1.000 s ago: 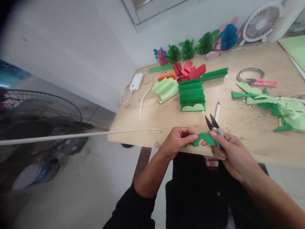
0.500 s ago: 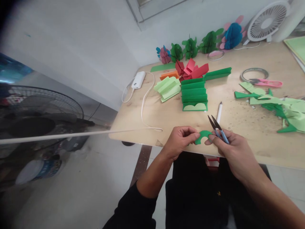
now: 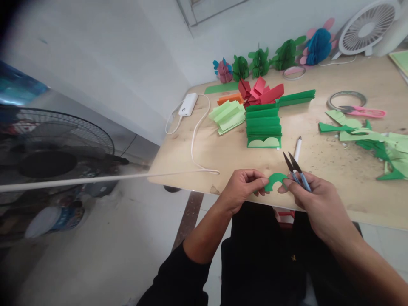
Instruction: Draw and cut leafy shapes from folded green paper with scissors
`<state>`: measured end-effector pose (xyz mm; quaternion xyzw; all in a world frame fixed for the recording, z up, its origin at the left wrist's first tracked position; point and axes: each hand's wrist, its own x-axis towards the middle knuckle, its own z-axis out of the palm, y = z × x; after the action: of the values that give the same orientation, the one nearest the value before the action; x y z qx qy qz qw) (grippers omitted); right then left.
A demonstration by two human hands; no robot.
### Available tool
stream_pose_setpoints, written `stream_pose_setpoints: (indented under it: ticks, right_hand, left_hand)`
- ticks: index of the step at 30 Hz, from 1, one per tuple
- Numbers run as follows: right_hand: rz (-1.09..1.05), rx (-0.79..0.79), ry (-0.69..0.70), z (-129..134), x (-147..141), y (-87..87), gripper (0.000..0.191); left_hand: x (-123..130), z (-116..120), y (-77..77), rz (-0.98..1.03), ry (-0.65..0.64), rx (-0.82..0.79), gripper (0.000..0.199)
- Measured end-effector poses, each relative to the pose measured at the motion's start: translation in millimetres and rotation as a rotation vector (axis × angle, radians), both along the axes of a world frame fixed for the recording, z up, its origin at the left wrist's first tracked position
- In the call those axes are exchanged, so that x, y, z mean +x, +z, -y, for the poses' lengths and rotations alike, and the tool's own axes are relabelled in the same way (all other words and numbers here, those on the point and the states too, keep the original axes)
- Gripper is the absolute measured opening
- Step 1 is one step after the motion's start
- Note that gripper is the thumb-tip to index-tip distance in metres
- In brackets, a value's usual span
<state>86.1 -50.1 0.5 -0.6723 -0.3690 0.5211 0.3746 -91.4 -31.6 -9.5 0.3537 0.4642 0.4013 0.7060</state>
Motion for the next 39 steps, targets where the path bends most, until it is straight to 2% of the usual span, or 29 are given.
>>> stream_pose_setpoints:
  ticks: [5,11,14,18,21,24,39]
  right_hand:
    - [-0.031,0.027,-0.020,-0.3,-1.5,-0.2,0.046]
    - [-0.081,0.128,-0.116,6.6,1.8,6.7,0.045]
    - [-0.055,0.110,-0.069,15.7,1.4,5.4,0.044]
    - [-0.014,0.108,0.008,27.9,-3.5,-6.9,0.044]
    - [0.049,0.104,0.087,29.8,-7.0,-11.5,0.047]
    - [0.126,0.102,0.114,26.4,-8.1,-8.6,0.049]
    - [0.378,0.182,0.110,17.8,-9.7,-6.4,0.048]
  left_hand:
    - [0.6,-1.7,-1.8,0.036,0.039,0.011,0.039]
    - [2.1,-5.0,2.2,0.066,0.187,0.022,0.032]
    - [5.4,-5.9,4.7,0.092,0.259,0.019,0.028]
    - [11.0,-5.3,6.3,0.130,0.321,0.000,0.026]
    - [13.8,-4.1,7.7,0.150,0.346,-0.014,0.026]
    - [15.0,-3.2,9.5,0.179,0.360,-0.030,0.026]
    - [21.5,-1.5,14.0,0.247,0.393,-0.062,0.039]
